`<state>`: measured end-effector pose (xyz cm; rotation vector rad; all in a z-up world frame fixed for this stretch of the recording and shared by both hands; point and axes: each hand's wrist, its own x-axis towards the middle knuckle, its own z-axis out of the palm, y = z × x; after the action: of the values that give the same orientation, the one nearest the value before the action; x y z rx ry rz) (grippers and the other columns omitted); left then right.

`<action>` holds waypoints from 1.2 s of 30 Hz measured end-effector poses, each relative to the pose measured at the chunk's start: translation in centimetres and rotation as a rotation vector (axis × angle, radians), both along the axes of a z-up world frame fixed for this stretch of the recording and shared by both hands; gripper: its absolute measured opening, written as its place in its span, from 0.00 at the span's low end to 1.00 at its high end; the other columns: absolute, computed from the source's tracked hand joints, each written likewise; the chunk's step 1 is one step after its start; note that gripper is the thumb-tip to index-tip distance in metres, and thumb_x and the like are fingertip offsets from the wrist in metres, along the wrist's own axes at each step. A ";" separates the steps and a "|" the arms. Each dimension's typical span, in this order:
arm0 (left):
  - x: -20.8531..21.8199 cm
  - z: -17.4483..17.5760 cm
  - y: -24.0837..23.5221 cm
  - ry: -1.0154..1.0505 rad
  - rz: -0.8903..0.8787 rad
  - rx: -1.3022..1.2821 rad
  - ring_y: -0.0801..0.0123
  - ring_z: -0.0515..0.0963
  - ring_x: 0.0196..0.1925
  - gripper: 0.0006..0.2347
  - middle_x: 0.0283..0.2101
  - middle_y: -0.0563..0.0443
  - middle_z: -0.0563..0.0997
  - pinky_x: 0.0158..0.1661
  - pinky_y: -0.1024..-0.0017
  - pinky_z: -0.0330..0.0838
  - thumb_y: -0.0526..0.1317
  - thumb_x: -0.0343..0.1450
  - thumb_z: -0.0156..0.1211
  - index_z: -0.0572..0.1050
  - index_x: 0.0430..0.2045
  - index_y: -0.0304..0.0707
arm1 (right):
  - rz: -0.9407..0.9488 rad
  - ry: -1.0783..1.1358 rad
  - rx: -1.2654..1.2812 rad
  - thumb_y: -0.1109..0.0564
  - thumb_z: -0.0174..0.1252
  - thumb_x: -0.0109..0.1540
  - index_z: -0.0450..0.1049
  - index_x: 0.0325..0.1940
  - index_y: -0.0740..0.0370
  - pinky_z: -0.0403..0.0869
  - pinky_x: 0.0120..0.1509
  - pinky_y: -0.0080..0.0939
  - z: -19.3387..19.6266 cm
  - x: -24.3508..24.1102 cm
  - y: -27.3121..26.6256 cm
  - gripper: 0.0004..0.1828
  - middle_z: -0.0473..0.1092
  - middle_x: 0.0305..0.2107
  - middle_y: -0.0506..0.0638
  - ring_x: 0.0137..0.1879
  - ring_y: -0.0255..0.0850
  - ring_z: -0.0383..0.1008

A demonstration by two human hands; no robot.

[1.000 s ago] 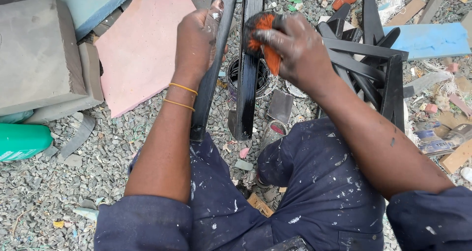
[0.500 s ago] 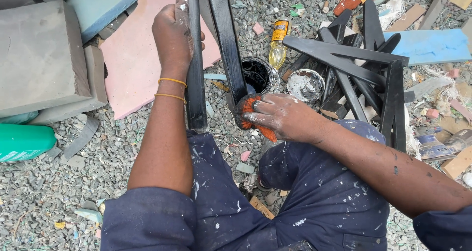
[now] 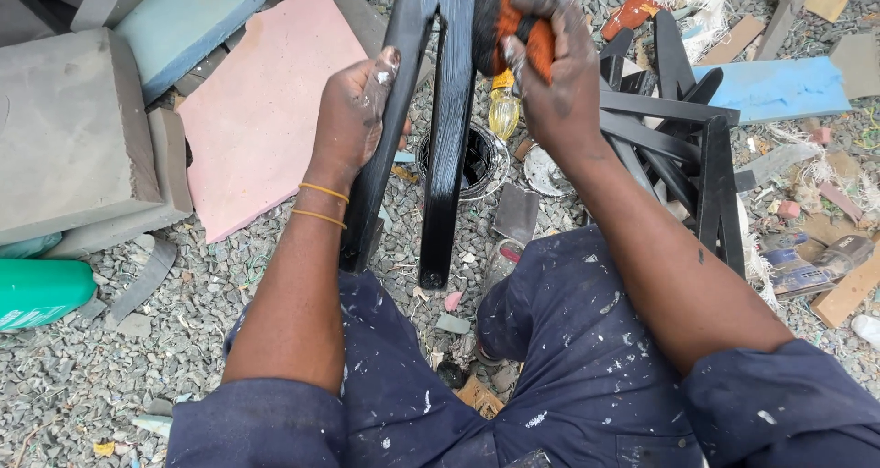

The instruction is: The person sits on a gravel surface and paints a black metal frame using an orange sponge. They repeatedly dip the sponge into a paint bucket and apply black paint to the frame, turning it over to cover different sides.

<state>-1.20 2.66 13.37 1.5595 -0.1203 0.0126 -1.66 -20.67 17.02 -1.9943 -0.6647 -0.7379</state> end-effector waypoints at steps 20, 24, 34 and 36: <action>-1.1 -1.1 -0.8 0.082 -0.134 0.384 0.78 0.73 0.20 0.19 0.19 0.56 0.76 0.25 0.78 0.65 0.55 0.74 0.56 0.78 0.21 0.41 | -0.165 0.023 0.555 0.54 0.66 0.66 0.60 0.66 0.62 0.78 0.42 0.40 -1.1 8.7 -10.6 0.30 0.73 0.42 0.56 0.38 0.39 0.74; -1.1 -0.7 -1.1 0.044 -0.106 0.431 0.78 0.74 0.18 0.20 0.18 0.55 0.76 0.22 0.78 0.65 0.54 0.77 0.52 0.76 0.19 0.42 | -0.216 -0.192 -0.104 0.64 0.58 0.70 0.72 0.51 0.70 0.73 0.45 0.46 0.8 5.4 -6.3 0.07 0.71 0.41 0.59 0.41 0.47 0.72; -0.1 -0.9 -1.6 0.045 0.045 0.131 0.72 0.79 0.14 0.18 0.11 0.48 0.75 0.17 0.80 0.74 0.50 0.78 0.52 0.75 0.22 0.40 | 0.058 0.091 -0.388 0.64 0.61 0.65 0.76 0.49 0.66 0.77 0.46 0.52 -1.4 -2.5 -0.2 0.08 0.73 0.37 0.63 0.42 0.55 0.76; 0.2 -1.2 -1.7 0.062 0.096 0.069 0.72 0.79 0.15 0.17 0.12 0.47 0.75 0.18 0.80 0.76 0.49 0.78 0.52 0.75 0.22 0.37 | 0.114 0.182 -0.632 0.62 0.62 0.63 0.75 0.51 0.64 0.79 0.49 0.53 -2.0 -3.8 -0.1 0.12 0.74 0.37 0.60 0.44 0.53 0.78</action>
<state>-0.98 0.97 12.12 1.6317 0.0034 0.0364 -5.45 -20.76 15.04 -2.5250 -0.9765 -0.2826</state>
